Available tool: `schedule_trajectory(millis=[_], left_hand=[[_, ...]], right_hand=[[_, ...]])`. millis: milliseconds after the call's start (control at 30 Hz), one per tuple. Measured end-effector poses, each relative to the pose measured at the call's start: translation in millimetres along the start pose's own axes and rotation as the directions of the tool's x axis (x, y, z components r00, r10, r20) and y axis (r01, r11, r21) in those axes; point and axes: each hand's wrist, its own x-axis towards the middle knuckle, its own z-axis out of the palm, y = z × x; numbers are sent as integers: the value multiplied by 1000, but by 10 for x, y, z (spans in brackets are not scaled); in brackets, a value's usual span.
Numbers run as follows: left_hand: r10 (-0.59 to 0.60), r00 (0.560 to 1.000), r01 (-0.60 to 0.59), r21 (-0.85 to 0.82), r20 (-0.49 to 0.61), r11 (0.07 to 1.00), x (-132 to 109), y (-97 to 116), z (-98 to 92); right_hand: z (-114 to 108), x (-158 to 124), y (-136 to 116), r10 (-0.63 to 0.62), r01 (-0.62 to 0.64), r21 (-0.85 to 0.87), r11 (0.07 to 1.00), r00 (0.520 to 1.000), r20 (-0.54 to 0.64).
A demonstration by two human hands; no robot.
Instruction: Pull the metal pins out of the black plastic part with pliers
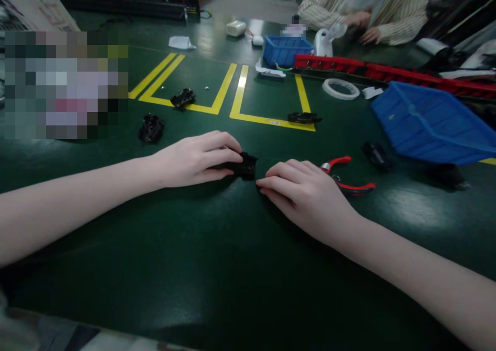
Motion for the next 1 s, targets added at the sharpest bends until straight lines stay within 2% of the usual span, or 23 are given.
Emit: schedule_trajectory(millis=[100, 167, 267, 367, 600, 833, 1000], left_hand=[[-102, 995, 100, -168, -6, 981, 9, -30, 27], [-73, 997, 65, -251, -24, 966, 20, -59, 51], [-60, 998, 47, -301, -35, 953, 34, -109, 72], [-64, 998, 60, -312, -1, 948, 48, -129, 69], [-22, 1000, 22, -376, 4, 926, 71, -110, 87], [6, 1000, -14, -369, -22, 929, 76, -54, 101], [-45, 998, 53, -288, 34, 956, 103, -5, 89]], right_hand=[[-37, 34, 74, -72, 71, 54, 996, 997, 22], [-53, 27, 131, -95, 93, 54, 994, 995, 28], [-57, 10, 188, -25, 26, 24, 999, 999, -25], [-49, 12, 176, -39, 40, 27, 999, 999, -37], [-18, 79, 93, -220, 198, -204, 959, 971, -89], [-60, 89, 35, -212, 207, -86, 974, 976, -42], [-25, 25, 63, -207, 206, -32, 978, 978, -26]])
